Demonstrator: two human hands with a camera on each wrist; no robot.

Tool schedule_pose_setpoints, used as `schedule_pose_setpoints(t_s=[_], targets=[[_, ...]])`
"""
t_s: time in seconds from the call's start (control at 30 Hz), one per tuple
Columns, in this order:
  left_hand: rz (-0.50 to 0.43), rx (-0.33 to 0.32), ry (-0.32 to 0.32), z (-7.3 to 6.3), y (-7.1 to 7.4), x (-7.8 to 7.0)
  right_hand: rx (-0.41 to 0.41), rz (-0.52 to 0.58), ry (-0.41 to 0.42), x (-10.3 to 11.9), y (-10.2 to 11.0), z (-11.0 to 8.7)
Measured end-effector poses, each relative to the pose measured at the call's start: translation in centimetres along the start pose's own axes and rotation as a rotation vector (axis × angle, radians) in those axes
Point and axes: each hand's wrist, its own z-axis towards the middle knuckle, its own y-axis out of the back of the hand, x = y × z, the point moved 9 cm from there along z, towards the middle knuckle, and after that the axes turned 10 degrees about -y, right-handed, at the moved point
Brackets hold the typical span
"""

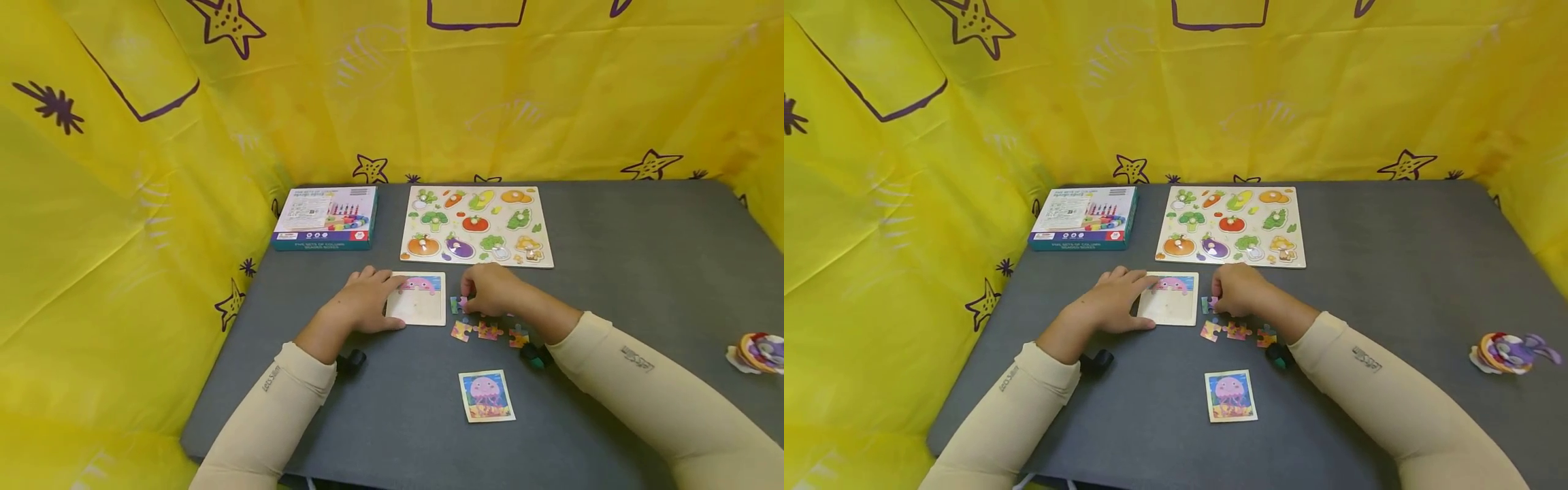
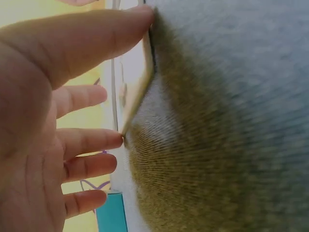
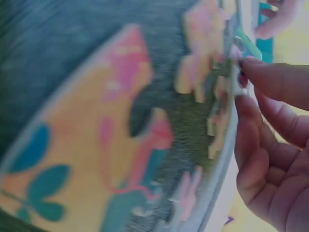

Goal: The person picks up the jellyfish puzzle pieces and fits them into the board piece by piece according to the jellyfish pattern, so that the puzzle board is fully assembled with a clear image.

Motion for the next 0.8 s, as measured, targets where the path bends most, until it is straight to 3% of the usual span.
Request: schedule_pose_setpoints(t_s=[0.23, 0.4, 0.63, 0.8], targets=[[-0.025, -0.001, -0.033, -0.2, -0.3, 0.1, 0.013, 0.192, 0.024, 0.3, 1.6, -0.3], [-0.022, -0.012, -0.026, -0.2, -0.2, 0.6, 0.032, 0.273, 0.021, 2.3, 1.1, 1.2], [-0.023, -0.109, -0.068, -0.3, 0.8, 0.7, 0.079, 0.279, 0.031, 6.0, -1.3, 3.8], [0.056, -0.152, -0.132, -0.5, 1.6, 0.0, 0.058, 0.208, 0.028, 7.5, -2.0, 4.8]])
